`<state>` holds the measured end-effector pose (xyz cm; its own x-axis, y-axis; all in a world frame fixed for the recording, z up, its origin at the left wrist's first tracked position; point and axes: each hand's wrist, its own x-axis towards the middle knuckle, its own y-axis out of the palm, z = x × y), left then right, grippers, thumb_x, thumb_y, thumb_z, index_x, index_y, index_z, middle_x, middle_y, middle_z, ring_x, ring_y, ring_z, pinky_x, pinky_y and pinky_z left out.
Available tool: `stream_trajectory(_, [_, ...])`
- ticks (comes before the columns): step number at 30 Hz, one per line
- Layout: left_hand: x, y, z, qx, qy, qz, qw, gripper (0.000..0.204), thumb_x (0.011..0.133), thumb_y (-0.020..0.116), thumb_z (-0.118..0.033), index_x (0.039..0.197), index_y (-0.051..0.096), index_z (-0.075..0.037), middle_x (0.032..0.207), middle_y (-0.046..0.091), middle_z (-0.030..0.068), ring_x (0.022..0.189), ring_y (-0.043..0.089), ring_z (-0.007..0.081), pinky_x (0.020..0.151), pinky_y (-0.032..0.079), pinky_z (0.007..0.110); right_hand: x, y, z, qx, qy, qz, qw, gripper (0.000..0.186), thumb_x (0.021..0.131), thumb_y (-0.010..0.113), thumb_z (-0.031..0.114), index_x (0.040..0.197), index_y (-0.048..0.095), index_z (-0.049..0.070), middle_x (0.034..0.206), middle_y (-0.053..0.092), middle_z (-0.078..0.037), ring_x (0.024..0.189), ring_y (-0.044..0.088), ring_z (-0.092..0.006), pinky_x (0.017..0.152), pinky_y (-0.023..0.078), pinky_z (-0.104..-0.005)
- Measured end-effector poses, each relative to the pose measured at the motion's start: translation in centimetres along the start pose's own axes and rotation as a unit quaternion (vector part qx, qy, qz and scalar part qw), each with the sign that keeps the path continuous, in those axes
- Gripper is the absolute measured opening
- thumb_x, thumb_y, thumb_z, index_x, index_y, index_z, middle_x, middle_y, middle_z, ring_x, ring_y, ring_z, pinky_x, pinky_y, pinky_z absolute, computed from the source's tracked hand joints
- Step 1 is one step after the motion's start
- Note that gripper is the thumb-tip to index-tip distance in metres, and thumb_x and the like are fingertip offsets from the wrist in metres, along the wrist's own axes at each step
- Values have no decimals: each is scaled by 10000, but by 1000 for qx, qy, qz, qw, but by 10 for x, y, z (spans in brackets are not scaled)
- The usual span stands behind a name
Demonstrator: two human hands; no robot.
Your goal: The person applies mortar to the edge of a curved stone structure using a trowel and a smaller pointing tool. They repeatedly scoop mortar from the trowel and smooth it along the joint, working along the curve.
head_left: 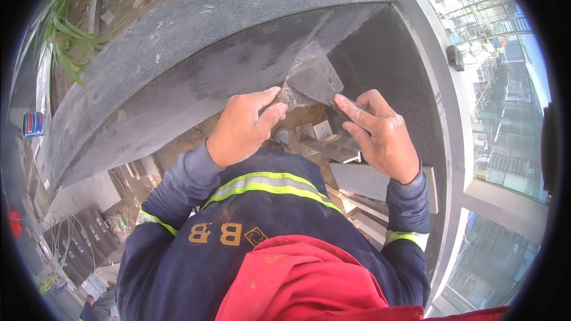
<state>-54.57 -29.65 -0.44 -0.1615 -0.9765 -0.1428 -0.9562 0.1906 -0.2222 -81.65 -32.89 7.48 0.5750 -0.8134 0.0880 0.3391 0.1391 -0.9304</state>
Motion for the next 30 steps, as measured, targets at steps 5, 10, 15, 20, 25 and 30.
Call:
stream_trajectory(5, [6, 2, 4, 23, 39, -10, 999, 490, 988, 598, -229, 1318, 580, 132, 889, 737, 185, 593, 644, 164, 627, 518, 310, 3, 13, -11, 30, -29, -11, 999, 494, 830, 779, 91, 1310, 713, 188, 947, 570, -105, 642, 599, -269, 584, 492, -402])
stream_trajectory(10, [4, 2, 7, -43, -34, 38, 998, 505, 1015, 585, -233, 1368, 552, 126, 911, 728, 126, 610, 599, 105, 578, 497, 270, -4, 5, -4, 43, 24, 30, 998, 522, 834, 747, -10, 1334, 696, 133, 941, 570, -113, 744, 584, -267, 669, 491, -377])
stream_trajectory(15, [7, 2, 1, -60, -19, 16, 998, 511, 1029, 578, -232, 1400, 538, 117, 929, 717, 95, 622, 576, 70, 547, 483, 247, -2, -1, -7, 20, 21, -26, 999, 550, 816, 759, -4, 1338, 697, 157, 937, 573, -106, 719, 584, -248, 640, 496, -380])
stream_trajectory(20, [14, -2, 0, -48, -10, 12, 999, 489, 1030, 568, -218, 1403, 548, 97, 927, 714, 86, 607, 572, 68, 529, 478, 244, -4, 2, -9, -2, -16, -26, 1000, 533, 797, 792, 53, 1304, 720, 202, 943, 581, -93, 615, 582, -252, 562, 487, -392])
stream_trajectory(25, [10, -3, 4, -76, -61, 53, 994, 487, 1029, 570, -220, 1408, 550, 87, 943, 713, 83, 595, 567, 70, 524, 475, 243, -2, 4, -8, 10, 2, 5, 1000, 513, 818, 784, 83, 1311, 712, 202, 965, 579, -95, 644, 602, -261, 579, 490, -396])
stream_trajectory(30, [8, -2, -4, -108, -58, 47, 991, 498, 1031, 573, -237, 1412, 549, 82, 959, 711, 92, 596, 569, 74, 524, 476, 241, 5, 0, -11, 15, -12, -8, 1000, 514, 825, 772, 61, 1319, 705, 187, 940, 583, -98, 639, 600, -271, 579, 494, -407])
